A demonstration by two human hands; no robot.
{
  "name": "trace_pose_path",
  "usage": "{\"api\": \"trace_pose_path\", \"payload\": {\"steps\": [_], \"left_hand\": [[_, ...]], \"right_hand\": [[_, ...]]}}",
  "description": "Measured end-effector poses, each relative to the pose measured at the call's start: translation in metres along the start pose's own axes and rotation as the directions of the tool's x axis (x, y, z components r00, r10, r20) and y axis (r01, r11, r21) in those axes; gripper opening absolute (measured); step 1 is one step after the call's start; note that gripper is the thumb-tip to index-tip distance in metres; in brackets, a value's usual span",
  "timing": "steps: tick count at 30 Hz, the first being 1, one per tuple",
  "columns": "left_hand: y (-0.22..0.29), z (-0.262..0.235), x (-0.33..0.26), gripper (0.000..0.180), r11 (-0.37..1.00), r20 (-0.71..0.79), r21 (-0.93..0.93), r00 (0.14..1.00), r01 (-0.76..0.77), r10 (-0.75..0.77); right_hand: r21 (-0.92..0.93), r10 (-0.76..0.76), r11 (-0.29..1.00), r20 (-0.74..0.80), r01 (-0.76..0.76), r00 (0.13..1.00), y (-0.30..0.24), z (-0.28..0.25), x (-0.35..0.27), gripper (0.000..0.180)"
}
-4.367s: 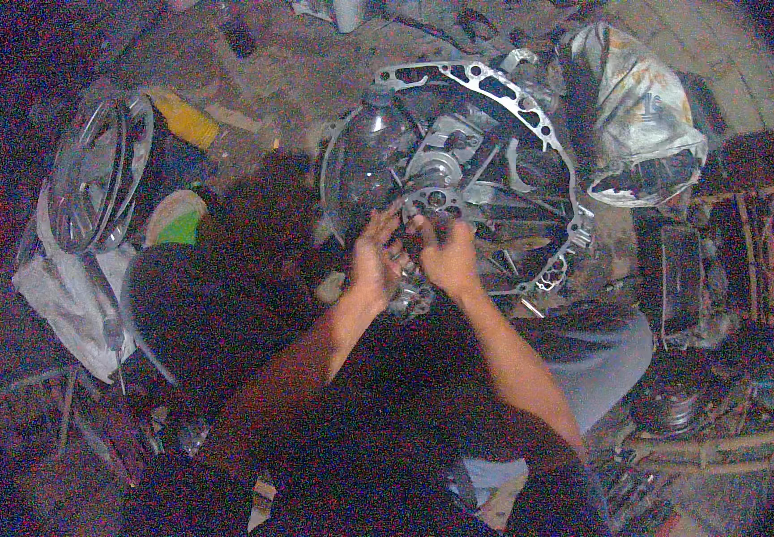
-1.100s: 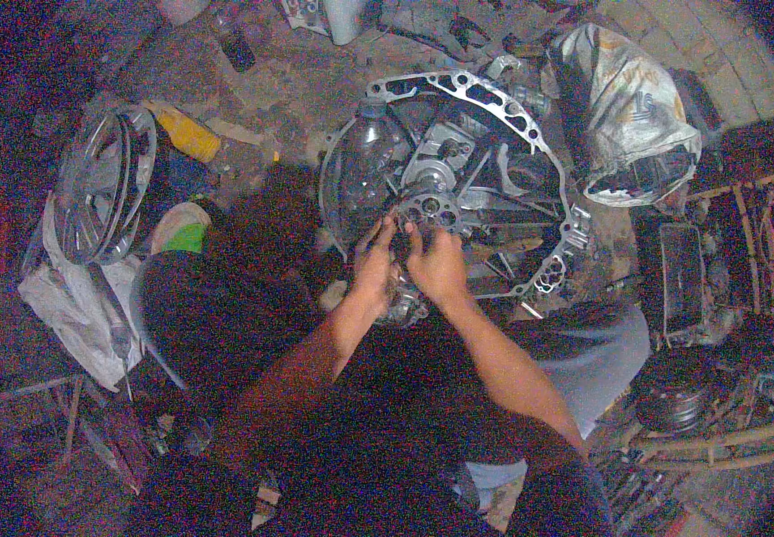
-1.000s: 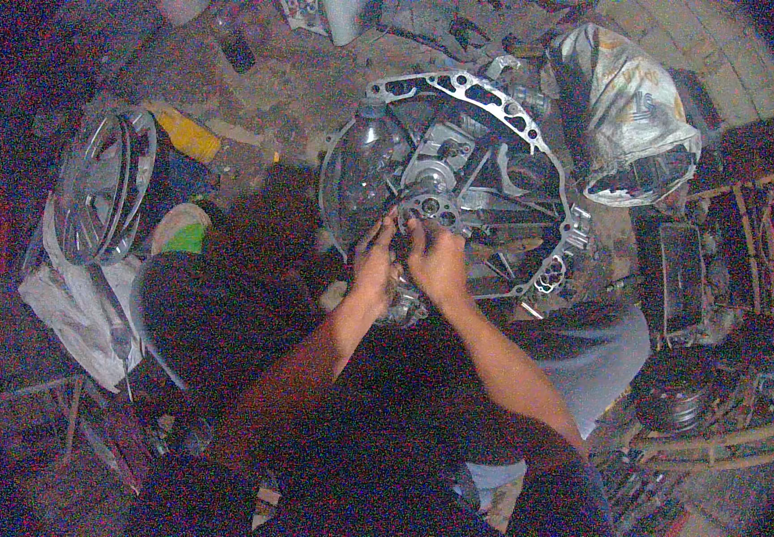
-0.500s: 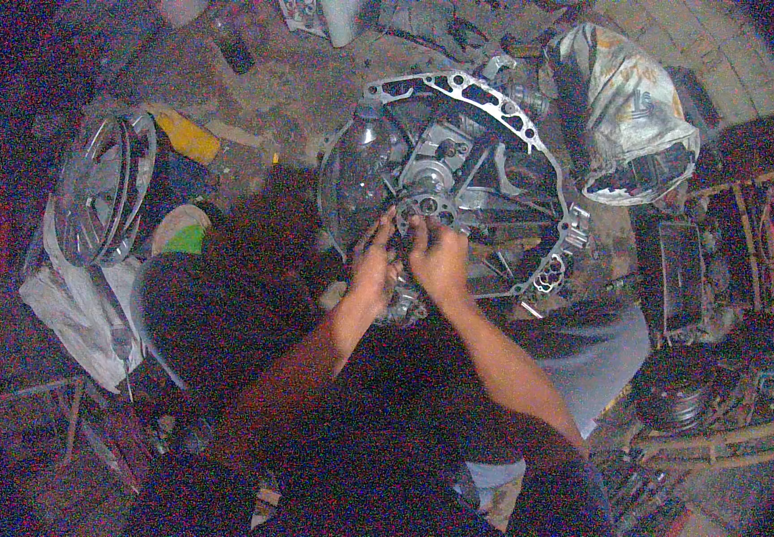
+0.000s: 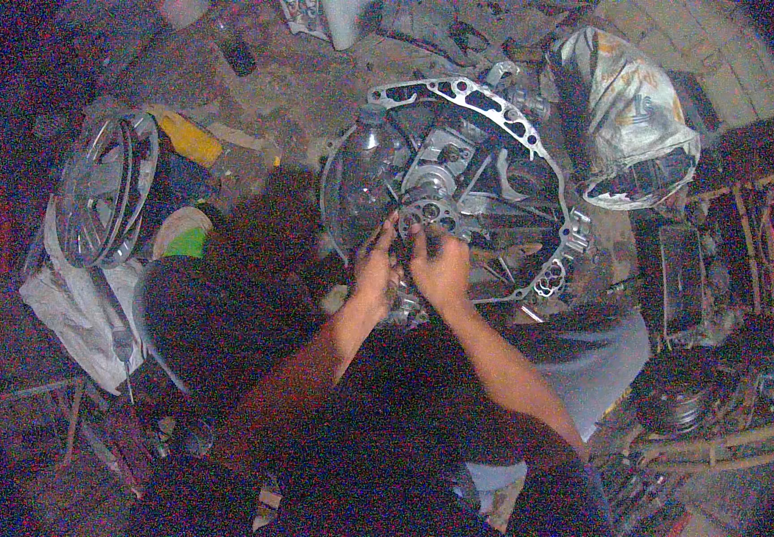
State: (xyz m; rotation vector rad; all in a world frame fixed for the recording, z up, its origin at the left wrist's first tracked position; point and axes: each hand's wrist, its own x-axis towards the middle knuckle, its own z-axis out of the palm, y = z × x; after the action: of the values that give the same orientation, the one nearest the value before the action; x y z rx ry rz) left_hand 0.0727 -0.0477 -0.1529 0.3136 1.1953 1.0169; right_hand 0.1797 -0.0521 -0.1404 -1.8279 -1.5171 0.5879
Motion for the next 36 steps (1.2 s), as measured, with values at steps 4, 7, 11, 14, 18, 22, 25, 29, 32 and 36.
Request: {"api": "trace_pose_path", "payload": {"steps": [4,7,11,14,18,22,25,29,32,36], "left_hand": [[-0.003,0.0,-0.001,0.035,1.0,0.015,-0.031,1.0,-0.003,0.004],[-0.006,-0.001,0.004,0.034,0.999,0.029,-0.031,0.999,-0.034,0.035],[-0.003,0.0,0.0,0.035,0.999,0.014,-0.05,1.0,0.003,-0.002],[-0.01,-0.003,0.006,0.036,0.998,0.044,-0.054,0.998,-0.031,0.033],[0.0,0.0,0.0,0.036,1.0,0.033,-0.008,0.999,0.029,-0.029],[0.003,0.0,-0.004,0.035,0.998,-0.01,0.014,0.998,0.059,-0.058],[-0.004,-0.005,0.0,0.042,1.0,0.048,0.0,0.999,-0.009,0.009],[-0.001,-0.005,-0.001,0.04,1.0,0.086,-0.008,0.996,-0.007,0.007],[-0.021,-0.015,0.018,0.048,0.999,0.106,-0.05,0.994,-0.015,0.02],[-0.022,-0.02,0.024,0.057,0.999,0.201,-0.021,0.979,0.033,-0.028]], "right_hand": [[0.036,0.003,0.999,-0.015,-0.002,1.0,0.003,-0.003,0.002,0.029],[0.032,-0.061,0.998,-0.048,0.063,0.997,0.0,-0.005,-0.001,0.031],[0.073,0.034,0.997,-0.049,-0.031,0.998,-0.004,-0.009,0.006,0.031],[0.036,-0.048,0.998,0.042,0.047,0.998,-0.003,-0.01,0.002,0.031],[-0.017,0.005,1.0,0.01,-0.005,1.0,-0.002,-0.01,0.003,0.031],[-0.071,0.045,0.996,-0.045,-0.048,0.998,0.005,-0.006,0.002,0.037],[0.002,-0.044,0.999,-0.096,0.045,0.994,-0.012,-0.013,-0.007,0.03],[0.096,-0.129,0.986,-0.072,0.136,0.989,-0.012,-0.017,-0.014,0.018],[0.121,-0.237,0.961,-0.1,0.248,0.966,-0.003,-0.007,-0.02,0.027],[0.005,-0.244,0.97,-0.038,0.244,0.969,0.011,-0.007,-0.017,0.032]]}}
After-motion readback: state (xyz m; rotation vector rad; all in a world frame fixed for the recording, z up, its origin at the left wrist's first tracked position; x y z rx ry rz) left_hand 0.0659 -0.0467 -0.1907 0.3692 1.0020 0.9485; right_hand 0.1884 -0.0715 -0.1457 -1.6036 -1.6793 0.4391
